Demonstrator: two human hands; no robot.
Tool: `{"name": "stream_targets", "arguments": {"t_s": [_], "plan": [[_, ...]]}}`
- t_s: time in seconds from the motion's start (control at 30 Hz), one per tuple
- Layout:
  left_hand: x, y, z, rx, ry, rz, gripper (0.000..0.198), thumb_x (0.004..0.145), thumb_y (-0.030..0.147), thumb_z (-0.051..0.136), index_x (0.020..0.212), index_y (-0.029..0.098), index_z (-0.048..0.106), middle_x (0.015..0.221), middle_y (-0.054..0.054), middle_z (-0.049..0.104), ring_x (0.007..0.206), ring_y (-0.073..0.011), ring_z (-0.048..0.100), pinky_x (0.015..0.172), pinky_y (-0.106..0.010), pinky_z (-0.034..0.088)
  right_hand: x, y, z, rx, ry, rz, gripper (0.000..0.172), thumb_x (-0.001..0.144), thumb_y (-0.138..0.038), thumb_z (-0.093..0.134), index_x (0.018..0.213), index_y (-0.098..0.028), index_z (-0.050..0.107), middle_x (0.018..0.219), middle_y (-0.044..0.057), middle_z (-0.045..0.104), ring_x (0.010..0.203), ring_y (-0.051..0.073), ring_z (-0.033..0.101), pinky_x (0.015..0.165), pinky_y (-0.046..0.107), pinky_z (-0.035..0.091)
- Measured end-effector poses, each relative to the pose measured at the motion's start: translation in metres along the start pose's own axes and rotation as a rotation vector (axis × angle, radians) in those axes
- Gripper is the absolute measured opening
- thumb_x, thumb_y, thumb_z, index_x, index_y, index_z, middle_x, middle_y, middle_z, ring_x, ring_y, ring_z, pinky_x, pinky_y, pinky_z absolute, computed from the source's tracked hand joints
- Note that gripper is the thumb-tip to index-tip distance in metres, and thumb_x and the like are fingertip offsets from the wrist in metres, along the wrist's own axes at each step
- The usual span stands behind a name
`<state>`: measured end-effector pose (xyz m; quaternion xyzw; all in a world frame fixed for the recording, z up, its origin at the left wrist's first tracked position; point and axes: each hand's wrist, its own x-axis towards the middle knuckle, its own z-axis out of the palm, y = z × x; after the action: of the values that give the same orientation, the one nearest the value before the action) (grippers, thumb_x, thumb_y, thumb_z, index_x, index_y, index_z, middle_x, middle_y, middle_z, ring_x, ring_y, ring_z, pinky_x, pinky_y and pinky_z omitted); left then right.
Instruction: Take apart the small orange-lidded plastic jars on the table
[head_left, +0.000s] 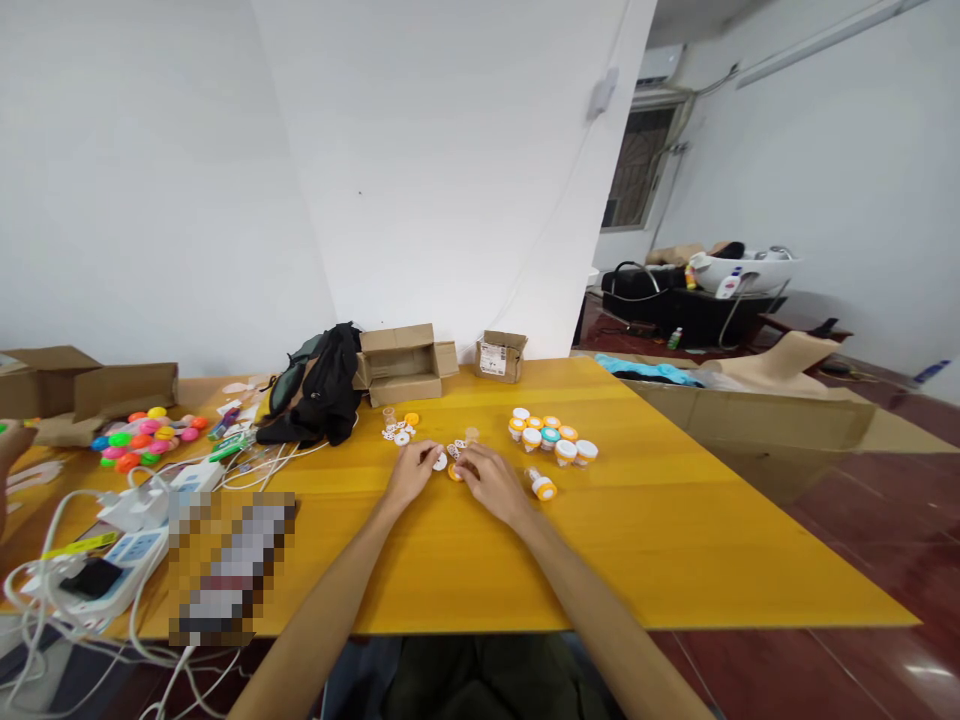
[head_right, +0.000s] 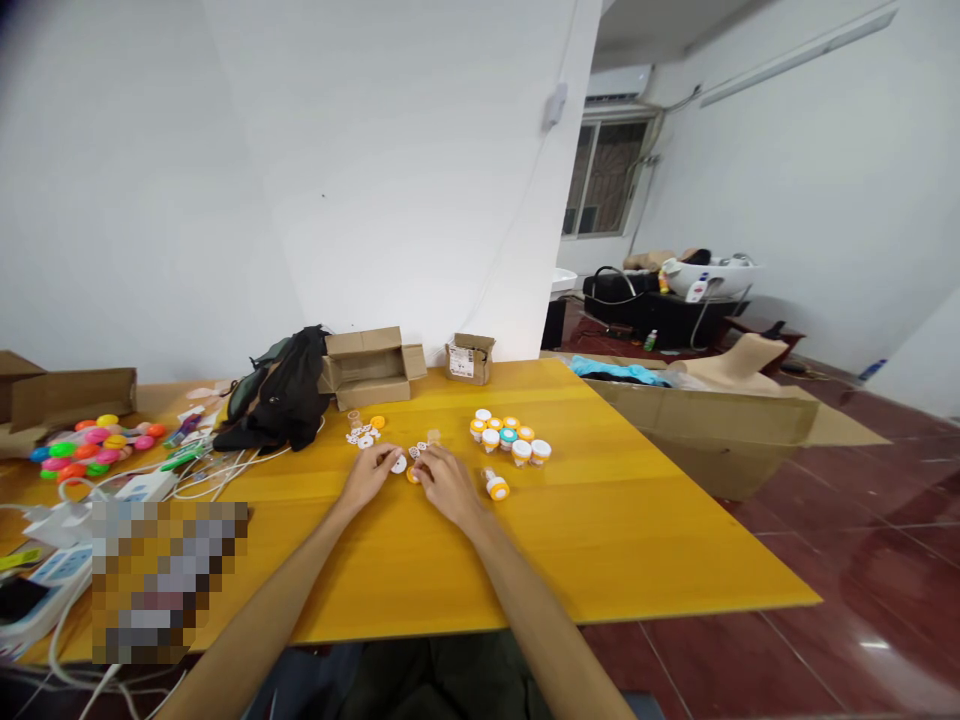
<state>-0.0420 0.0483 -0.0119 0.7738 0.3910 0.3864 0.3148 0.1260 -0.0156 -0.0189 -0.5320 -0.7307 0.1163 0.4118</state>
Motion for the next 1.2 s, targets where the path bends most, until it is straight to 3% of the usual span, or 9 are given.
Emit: {"name": "stream_targets", "arguments": {"t_s": [0.13,0.47,0.63,0.8,0.9,1.0,1.2], "plan": [[0.0,0.002,0.001,0.06,-0.012,0.066,0.035,0.087,0.038,0.054,0.059,0.019,0.062,0.057,0.001,0.058,0.061,-0.0156,0.05,0.066,-0.028,0.043,0.0,0.0,-0.001,0.03,0.019,0.013,0.016,0.085,-0.012,0.056,0.079,-0.023,0.065,0.087,0.003,0.067,0.085,0.019,0.063,0.079,0.031,0.048],[-0.003,0.008,0.002,0.094,-0.004,0.117,0.01,0.08,0.022,0.062,0.078,0.021,0.072,0.077,-0.003,0.067,0.078,-0.0199,0.059,0.08,-0.033,0.047,0.0,0.002,0.0,0.068,0.0,-0.022,0.016,0.087,-0.014,0.054,0.078,-0.023,0.064,0.086,0.003,0.066,0.082,0.019,0.062,0.078,0.031,0.047],[-0.006,0.007,0.002,0.199,-0.073,0.183,0.015,0.078,0.011,0.061,0.074,0.022,0.07,0.076,-0.003,0.064,0.082,-0.021,0.06,0.084,-0.034,0.047,0.0,0.005,0.002,0.074,0.018,-0.047,0.017,0.087,-0.012,0.052,0.078,-0.022,0.063,0.086,0.003,0.065,0.083,0.019,0.061,0.078,0.031,0.047],[-0.008,0.007,0.002,0.23,-0.107,0.233,0.022,0.079,0.008,0.054,0.082,0.022,0.069,0.086,-0.004,0.063,0.087,-0.0206,0.058,0.084,-0.034,0.047,0.001,0.012,0.005,0.106,0.032,-0.087,0.018,0.088,-0.012,0.052,0.08,-0.023,0.064,0.087,0.004,0.065,0.085,0.02,0.061,0.078,0.032,0.048],[-0.009,0.008,0.002,0.26,-0.141,0.249,0.02,0.078,0.01,0.057,0.089,0.024,0.067,0.092,-0.004,0.063,0.092,-0.022,0.055,0.088,-0.036,0.045,0.001,0.016,0.007,0.145,0.045,-0.102,0.019,0.088,-0.011,0.051,0.08,-0.023,0.064,0.089,0.004,0.065,0.087,0.02,0.061,0.08,0.034,0.049],[-0.011,0.01,0.003,0.298,-0.158,0.226,0.015,0.078,0.024,0.068,0.094,0.025,0.066,0.095,-0.003,0.062,0.097,-0.0244,0.052,0.09,-0.039,0.042,0.001,0.019,0.009,0.187,0.072,-0.104,0.019,0.088,-0.012,0.052,0.08,-0.024,0.064,0.088,0.004,0.064,0.086,0.02,0.061,0.081,0.034,0.049],[-0.01,0.01,0.005,0.326,-0.107,0.203,0.016,0.078,0.035,0.074,0.087,0.025,0.065,0.089,-0.002,0.062,0.097,-0.0244,0.05,0.091,-0.039,0.038,0.002,0.018,0.011,0.22,0.057,-0.089,0.018,0.087,-0.012,0.054,0.079,-0.024,0.064,0.088,0.003,0.064,0.088,0.019,0.062,0.083,0.034,0.05]]}}
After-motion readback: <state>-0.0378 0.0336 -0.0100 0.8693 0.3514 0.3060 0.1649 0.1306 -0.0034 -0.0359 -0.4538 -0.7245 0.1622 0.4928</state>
